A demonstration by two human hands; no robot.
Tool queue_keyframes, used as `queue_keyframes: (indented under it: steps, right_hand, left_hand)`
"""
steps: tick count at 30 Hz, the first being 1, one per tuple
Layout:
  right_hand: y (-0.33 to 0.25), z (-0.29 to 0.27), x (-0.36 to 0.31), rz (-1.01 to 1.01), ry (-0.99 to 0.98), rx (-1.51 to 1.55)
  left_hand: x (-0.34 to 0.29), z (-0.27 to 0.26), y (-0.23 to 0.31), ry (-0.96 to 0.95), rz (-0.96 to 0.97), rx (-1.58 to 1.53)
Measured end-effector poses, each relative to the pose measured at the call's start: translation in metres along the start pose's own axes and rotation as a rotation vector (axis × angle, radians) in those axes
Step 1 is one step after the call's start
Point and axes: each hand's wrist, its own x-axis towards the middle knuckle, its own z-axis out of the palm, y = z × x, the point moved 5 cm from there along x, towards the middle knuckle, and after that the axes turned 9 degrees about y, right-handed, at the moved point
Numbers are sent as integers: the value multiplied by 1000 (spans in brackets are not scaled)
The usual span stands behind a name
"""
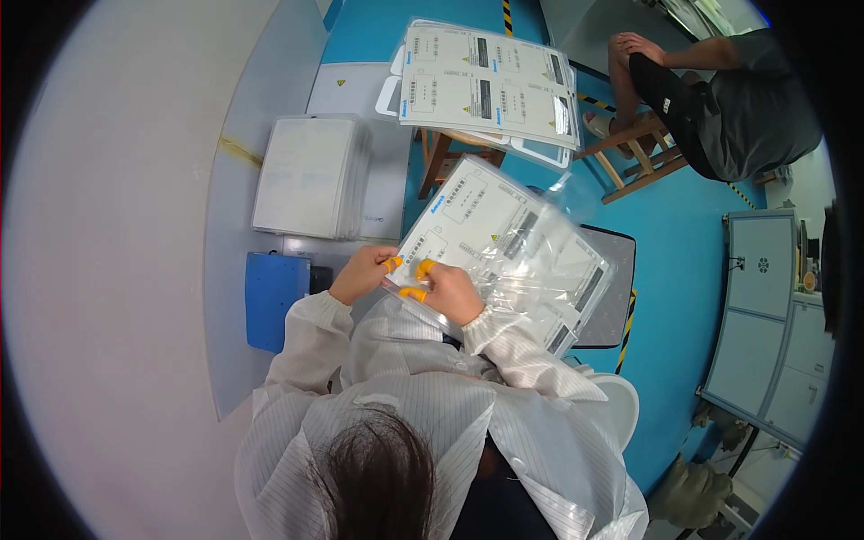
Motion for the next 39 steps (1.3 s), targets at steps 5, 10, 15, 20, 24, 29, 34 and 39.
queue_keyframes:
  steps: [5, 10, 15, 20, 24, 29, 34, 39]
  right_hand:
    - [-11, 32, -4, -122, -48, -63]
    - [51, -13, 7, 252, 357, 106]
    - [22, -12, 8, 101, 218, 91]
    - [-3, 23, -5, 8, 105, 73]
    - [56, -9, 7, 284, 395, 114]
    - [34, -19, 7, 130, 277, 98]
    - [1, 23, -6, 4, 79, 175]
    - [42, 5, -2, 231, 281, 216]
  left_hand:
    - [-11, 1, 13, 26, 30, 23]
    - [-9, -1, 7, 66, 67, 64]
    - [-3, -4, 0, 99, 77, 99]
    - [-6, 0, 6, 77, 45, 24]
    - [-9, 2, 4, 73, 55, 5]
    - [-5, 2, 7, 93, 48, 43]
    - [-3, 3, 10, 61, 16, 19]
    - [-10, 3, 8, 67, -27, 4]
